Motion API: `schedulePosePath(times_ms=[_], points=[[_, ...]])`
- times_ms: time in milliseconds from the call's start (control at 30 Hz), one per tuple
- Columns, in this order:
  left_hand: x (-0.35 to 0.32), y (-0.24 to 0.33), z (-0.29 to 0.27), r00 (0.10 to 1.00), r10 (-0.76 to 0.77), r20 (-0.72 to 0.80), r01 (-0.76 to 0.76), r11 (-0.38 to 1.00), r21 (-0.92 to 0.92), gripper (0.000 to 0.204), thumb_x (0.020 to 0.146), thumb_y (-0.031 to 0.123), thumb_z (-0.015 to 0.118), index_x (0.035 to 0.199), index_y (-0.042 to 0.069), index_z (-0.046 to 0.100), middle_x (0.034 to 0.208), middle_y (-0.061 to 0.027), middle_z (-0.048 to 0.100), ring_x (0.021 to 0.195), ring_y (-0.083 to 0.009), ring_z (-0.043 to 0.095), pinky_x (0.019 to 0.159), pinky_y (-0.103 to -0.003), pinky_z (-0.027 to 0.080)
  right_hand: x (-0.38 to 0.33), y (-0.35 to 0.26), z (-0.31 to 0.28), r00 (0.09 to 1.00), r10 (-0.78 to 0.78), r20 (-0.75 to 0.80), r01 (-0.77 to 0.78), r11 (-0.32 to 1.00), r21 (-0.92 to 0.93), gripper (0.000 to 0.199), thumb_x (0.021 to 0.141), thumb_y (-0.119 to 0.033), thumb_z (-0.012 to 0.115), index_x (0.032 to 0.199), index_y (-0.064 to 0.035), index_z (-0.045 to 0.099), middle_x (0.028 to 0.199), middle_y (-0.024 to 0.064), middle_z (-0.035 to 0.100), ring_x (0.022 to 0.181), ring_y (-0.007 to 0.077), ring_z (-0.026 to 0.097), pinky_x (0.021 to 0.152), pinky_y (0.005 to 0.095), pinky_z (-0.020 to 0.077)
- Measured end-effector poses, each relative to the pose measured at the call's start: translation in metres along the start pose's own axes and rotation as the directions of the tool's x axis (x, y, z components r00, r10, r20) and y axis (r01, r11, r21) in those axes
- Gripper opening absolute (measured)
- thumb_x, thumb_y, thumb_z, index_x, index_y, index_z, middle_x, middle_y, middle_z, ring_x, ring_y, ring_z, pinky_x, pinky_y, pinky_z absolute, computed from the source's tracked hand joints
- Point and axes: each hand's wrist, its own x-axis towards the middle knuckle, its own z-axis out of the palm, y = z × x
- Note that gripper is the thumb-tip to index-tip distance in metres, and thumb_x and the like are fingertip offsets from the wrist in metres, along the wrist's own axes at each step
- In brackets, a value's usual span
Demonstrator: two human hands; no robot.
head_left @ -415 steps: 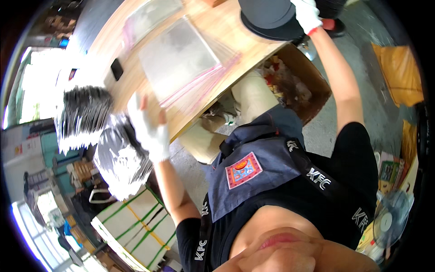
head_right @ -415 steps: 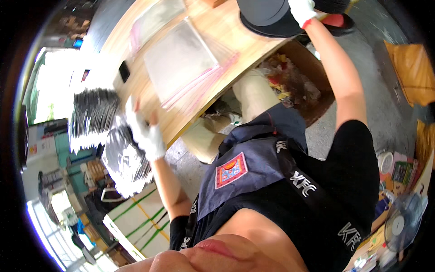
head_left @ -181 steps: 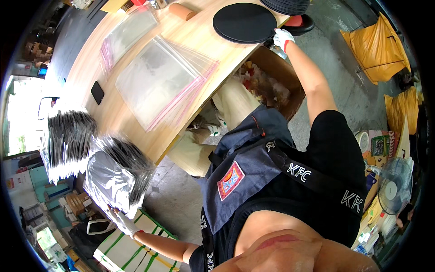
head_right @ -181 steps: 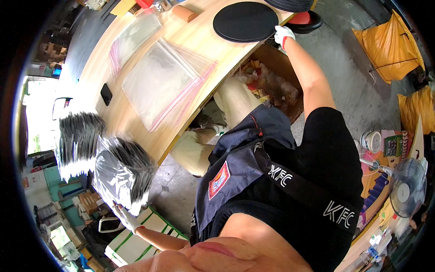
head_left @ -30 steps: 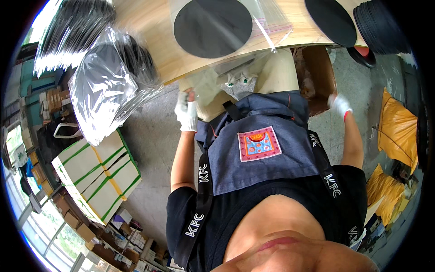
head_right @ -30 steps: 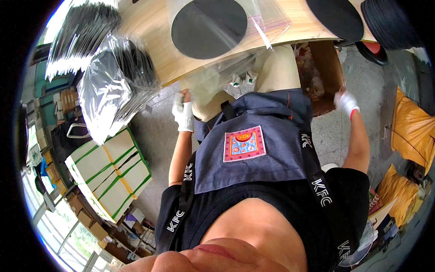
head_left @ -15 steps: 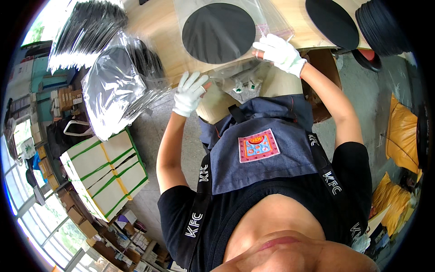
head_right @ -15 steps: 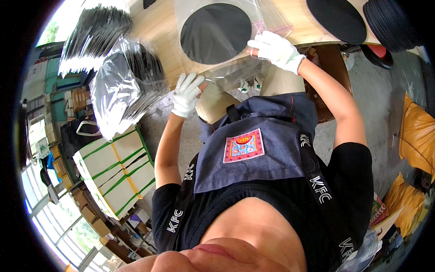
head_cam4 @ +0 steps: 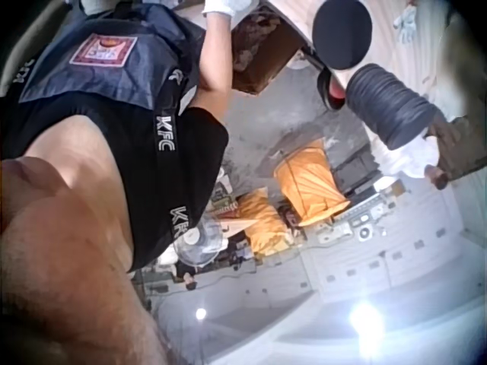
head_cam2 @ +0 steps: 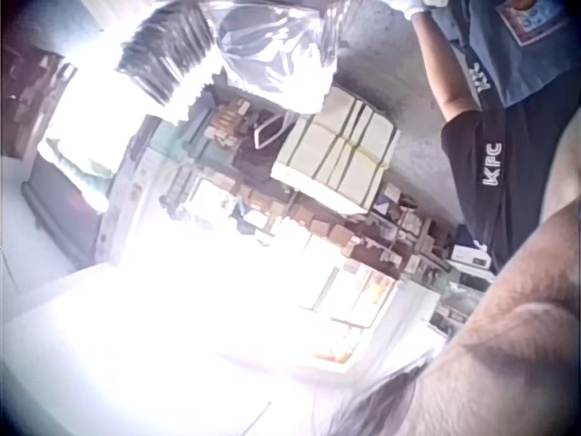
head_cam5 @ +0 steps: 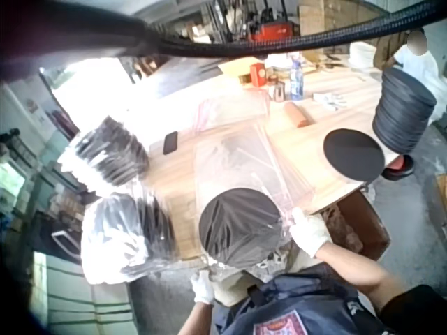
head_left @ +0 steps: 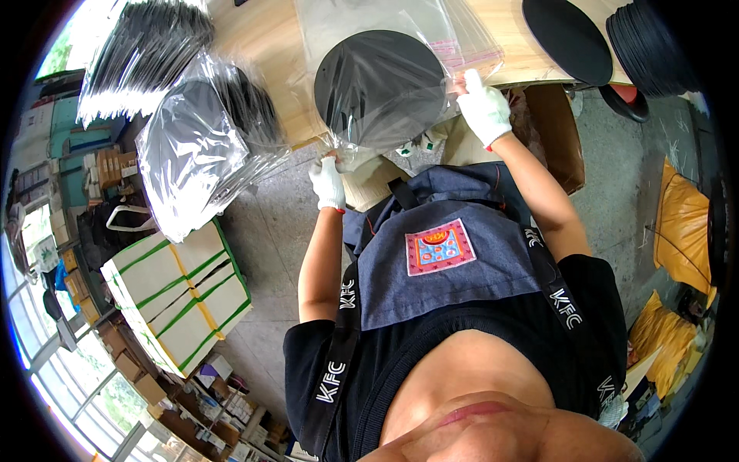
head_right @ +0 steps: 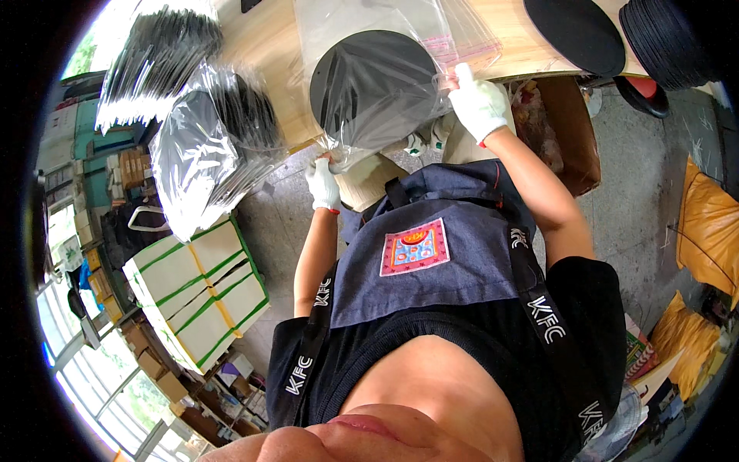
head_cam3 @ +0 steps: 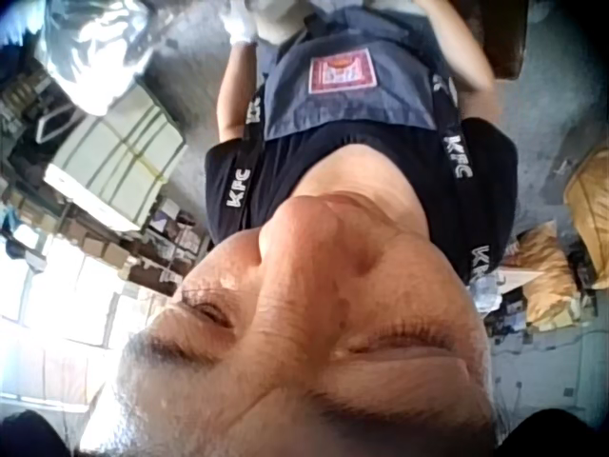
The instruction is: The person places black circular discs into plastic bags one at a time by hand and then adds each bagged disc to a stack of finished items.
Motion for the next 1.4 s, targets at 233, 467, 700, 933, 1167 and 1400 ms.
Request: schedulePosePath(times_ms=[233, 467, 700, 933, 1167, 1400], points=[[-0.002, -0.003, -0.01, 0.96, -0.21, 0.187, 0.212, 0.977, 0.009, 0.029, 0.086, 0.022, 0.06, 0.108, 0.002, 0.059, 0.089, -0.0052, 0.06, 0.071, -0.0108, 0.055, 0.064, -0.025, 0.047, 0.001, 0.048, -0.033, 0.992, 0.124, 0.011, -0.124, 0.98, 0.154, 0.018, 0.088, -0.027, 0.059, 0.098, -0.013, 0.057, 0.08, 0.0112, 0.065, 0.073, 0.0325, 0.062, 0.065, 0.0421, 0.0467], [0.001, 0.038, -0.017, 0.962, 0.041, 0.27, -0.057, 0.997, 0.051, 0.012, 0.089, 0.01, 0.056, 0.096, 0.002, 0.061, 0.075, -0.0023, 0.061, 0.069, -0.0121, 0.06, 0.064, -0.026, 0.049, -0.005, -0.012, -0.05, 0.996, -0.042, -0.073, 0.05, 0.993, 0.108, 0.035, 0.085, -0.045, 0.062, 0.1, -0.014, 0.061, 0.064, 0.0059, 0.059, 0.064, 0.0232, 0.062, 0.056, 0.0348, 0.0434], [0.015, 0.021, -0.034, 0.929, -0.186, 0.321, 0.245, 0.957, -0.155, 0.012, 0.087, 0.009, 0.053, 0.092, 0.0, 0.06, 0.079, -0.0067, 0.061, 0.07, -0.0172, 0.063, 0.064, -0.029, 0.052, 0.019, -0.017, -0.012, 0.978, -0.092, 0.189, 0.034, 0.957, 0.288, 0.03, 0.087, -0.034, 0.062, 0.103, -0.0087, 0.06, 0.07, 0.0039, 0.061, 0.061, 0.0154, 0.056, 0.058, 0.0314, 0.0447], [0.018, 0.002, -0.042, 0.872, -0.308, 0.379, 0.45, 0.809, -0.378, 0.015, 0.085, 0.01, 0.052, 0.095, 0.0, 0.057, 0.087, -0.0111, 0.059, 0.082, -0.0274, 0.064, 0.073, -0.042, 0.057, 0.034, 0.052, -0.031, 0.899, 0.426, 0.1, -0.148, 0.079, 0.986, 0.009, 0.089, -0.017, 0.061, 0.089, -0.0085, 0.058, 0.066, -0.0021, 0.055, 0.055, 0.0042, 0.047, 0.048, 0.0212, 0.0365], [0.01, 0.005, -0.042, 0.917, -0.195, 0.349, 0.296, 0.918, -0.265, 0.02, 0.087, 0.008, 0.054, 0.102, -0.005, 0.061, 0.085, -0.0129, 0.065, 0.077, -0.0234, 0.067, 0.07, -0.033, 0.055, -0.021, 0.098, -0.054, 0.788, 0.181, 0.588, -0.032, 0.967, -0.253, 0.031, 0.084, -0.029, 0.056, 0.103, -0.0055, 0.064, 0.085, 0.0161, 0.066, 0.073, 0.0295, 0.064, 0.067, 0.0407, 0.0505], [-0.019, 0.112, -0.033, 0.938, 0.108, 0.33, -0.104, 0.994, -0.028, 0.019, 0.081, 0.003, 0.061, 0.099, -0.002, 0.065, 0.088, -0.0064, 0.066, 0.073, -0.0121, 0.063, 0.063, -0.025, 0.051, -0.032, -0.009, -0.025, 0.728, 0.135, 0.672, -0.537, 0.722, 0.437, 0.049, 0.086, -0.054, 0.059, 0.085, -0.0043, 0.061, 0.07, 0.0044, 0.061, 0.049, 0.0096, 0.053, 0.048, 0.0243, 0.0433]])
